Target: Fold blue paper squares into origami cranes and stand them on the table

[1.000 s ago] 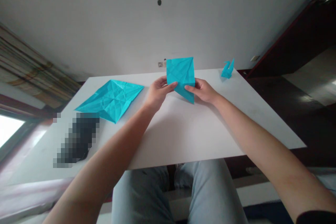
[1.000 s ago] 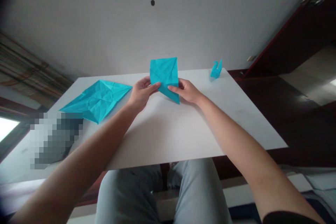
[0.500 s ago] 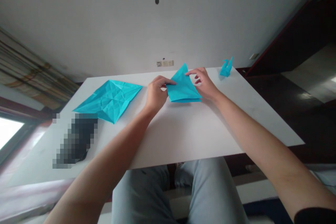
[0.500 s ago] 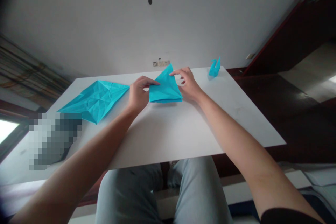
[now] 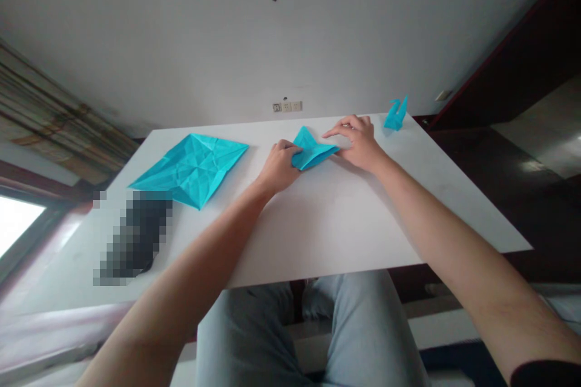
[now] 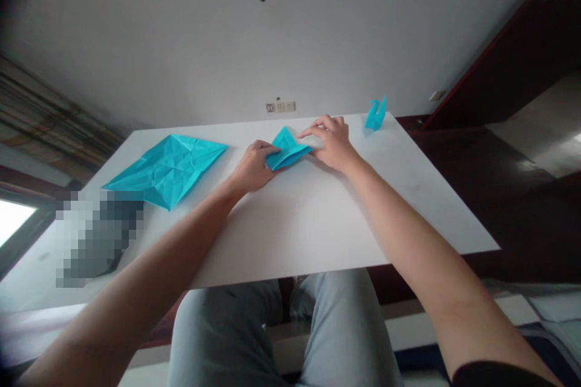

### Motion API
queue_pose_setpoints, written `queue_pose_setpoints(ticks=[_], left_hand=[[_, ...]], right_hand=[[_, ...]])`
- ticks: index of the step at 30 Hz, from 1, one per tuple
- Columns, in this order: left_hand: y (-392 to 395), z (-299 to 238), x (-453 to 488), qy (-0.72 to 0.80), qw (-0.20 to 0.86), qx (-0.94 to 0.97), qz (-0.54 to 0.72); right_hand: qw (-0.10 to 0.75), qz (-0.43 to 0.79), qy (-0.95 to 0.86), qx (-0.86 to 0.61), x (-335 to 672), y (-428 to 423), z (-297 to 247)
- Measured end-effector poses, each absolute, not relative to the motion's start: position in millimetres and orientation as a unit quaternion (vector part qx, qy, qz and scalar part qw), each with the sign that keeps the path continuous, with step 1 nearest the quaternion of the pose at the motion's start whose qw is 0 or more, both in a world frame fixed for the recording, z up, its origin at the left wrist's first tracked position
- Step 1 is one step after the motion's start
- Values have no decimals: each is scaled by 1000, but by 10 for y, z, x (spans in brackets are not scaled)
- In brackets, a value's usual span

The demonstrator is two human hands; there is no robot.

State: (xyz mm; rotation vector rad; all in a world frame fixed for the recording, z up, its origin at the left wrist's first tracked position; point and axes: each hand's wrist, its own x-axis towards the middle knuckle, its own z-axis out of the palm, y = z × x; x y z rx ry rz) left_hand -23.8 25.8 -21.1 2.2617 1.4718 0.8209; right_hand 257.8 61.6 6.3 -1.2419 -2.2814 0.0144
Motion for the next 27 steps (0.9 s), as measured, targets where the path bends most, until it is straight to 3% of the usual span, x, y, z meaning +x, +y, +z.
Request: queue_pose_setpoints(ticks=[6, 12, 19, 27], left_hand=[[46, -78, -105, 549, 106, 811, 176], [-73, -72, -34, 562, 85, 799, 197], [15, -62, -76, 485, 143, 840, 199], [76, -78, -105, 503, 171, 806, 261]], right_hand=[[224, -3, -881, -417, 2515, 477, 108], [180, 18, -928, -324, 2412, 345, 238], [132, 32, -907, -398, 2662, 516, 247], [235, 169, -858, -424, 2637, 610, 170]])
